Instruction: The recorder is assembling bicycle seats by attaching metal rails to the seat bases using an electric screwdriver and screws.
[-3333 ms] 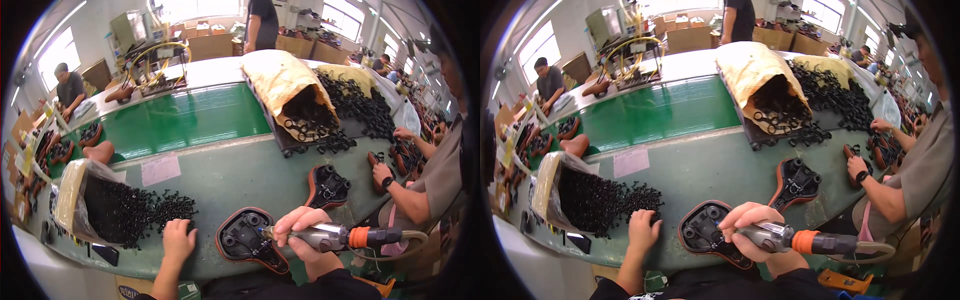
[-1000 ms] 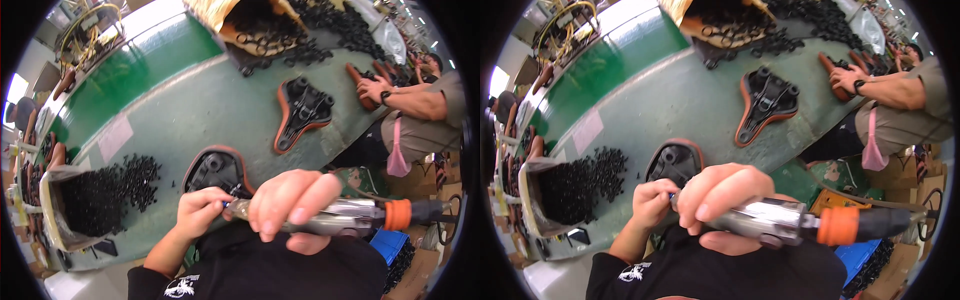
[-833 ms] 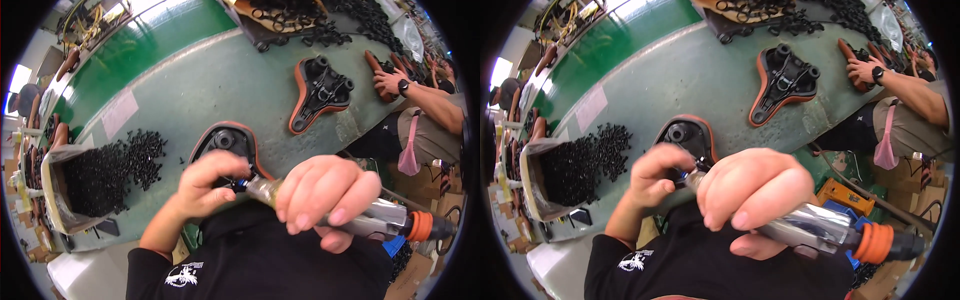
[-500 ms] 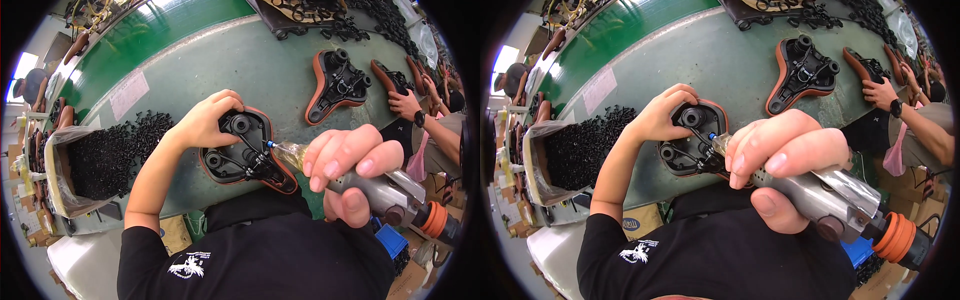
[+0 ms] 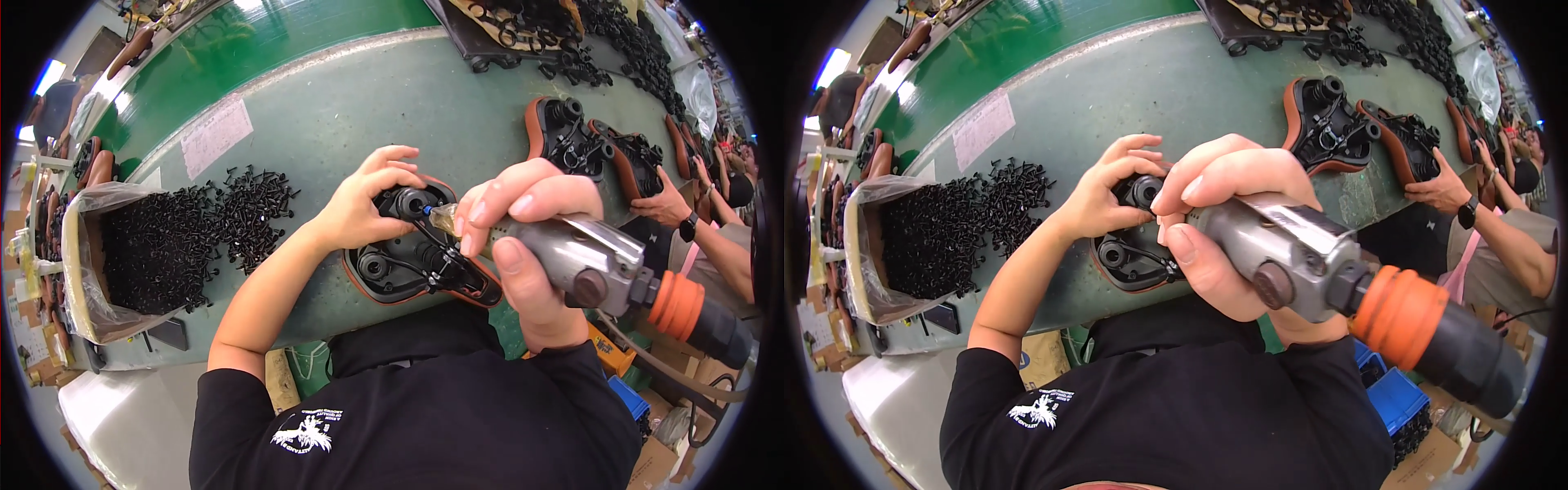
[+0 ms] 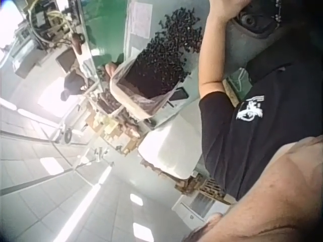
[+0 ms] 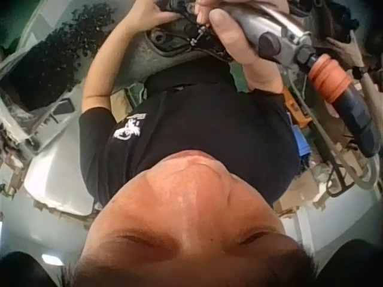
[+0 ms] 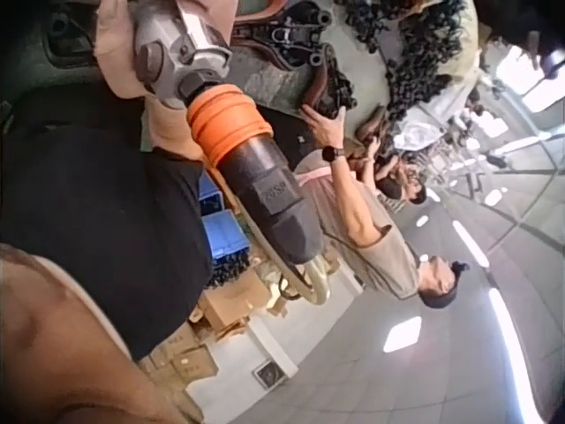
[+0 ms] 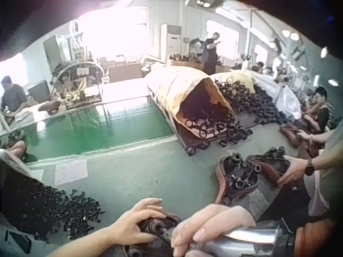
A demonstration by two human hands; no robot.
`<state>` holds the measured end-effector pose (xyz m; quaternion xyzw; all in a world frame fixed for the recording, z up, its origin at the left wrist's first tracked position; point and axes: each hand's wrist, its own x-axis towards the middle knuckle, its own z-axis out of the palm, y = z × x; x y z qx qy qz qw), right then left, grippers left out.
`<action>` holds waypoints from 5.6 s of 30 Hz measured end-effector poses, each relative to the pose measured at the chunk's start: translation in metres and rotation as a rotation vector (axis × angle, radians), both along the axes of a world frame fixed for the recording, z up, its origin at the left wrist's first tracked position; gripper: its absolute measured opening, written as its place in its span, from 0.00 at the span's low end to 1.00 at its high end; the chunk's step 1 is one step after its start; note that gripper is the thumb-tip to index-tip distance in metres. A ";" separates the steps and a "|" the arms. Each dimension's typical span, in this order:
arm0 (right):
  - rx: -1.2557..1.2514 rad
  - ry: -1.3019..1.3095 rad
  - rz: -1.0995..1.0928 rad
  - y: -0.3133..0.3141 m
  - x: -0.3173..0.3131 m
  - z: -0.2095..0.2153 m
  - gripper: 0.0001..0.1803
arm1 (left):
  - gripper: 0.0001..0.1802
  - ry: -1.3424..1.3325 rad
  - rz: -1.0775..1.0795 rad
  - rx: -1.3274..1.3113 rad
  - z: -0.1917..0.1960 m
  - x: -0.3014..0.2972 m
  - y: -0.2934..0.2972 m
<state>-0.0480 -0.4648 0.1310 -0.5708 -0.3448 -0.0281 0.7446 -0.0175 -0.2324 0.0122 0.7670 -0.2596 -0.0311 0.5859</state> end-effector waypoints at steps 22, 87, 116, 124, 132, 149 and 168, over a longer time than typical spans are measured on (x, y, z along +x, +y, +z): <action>-0.167 -0.115 -0.043 0.052 0.024 -0.038 0.14 | 0.29 0.069 -0.058 -0.113 0.003 -0.005 -0.012; 0.307 -0.046 0.332 -0.013 -0.026 0.006 0.16 | 0.11 0.521 -0.027 -0.833 0.030 -0.132 -0.029; 0.299 -0.191 0.166 -0.037 -0.010 -0.009 0.14 | 0.23 -0.639 0.711 0.486 0.003 -0.075 -0.008; 0.311 -0.243 0.078 -0.053 -0.013 -0.007 0.14 | 0.34 -0.517 0.595 0.583 0.060 -0.060 -0.014; 0.302 -0.247 -0.015 -0.067 -0.025 -0.002 0.14 | 0.21 -0.502 0.276 0.699 0.059 -0.006 -0.051; 0.196 -0.086 0.102 -0.003 -0.012 0.002 0.18 | 0.40 -0.282 0.527 0.422 0.015 -0.081 0.008; -0.115 -0.259 0.243 0.080 -0.002 -0.036 0.20 | 0.24 -0.298 0.750 -0.082 -0.046 -0.082 0.017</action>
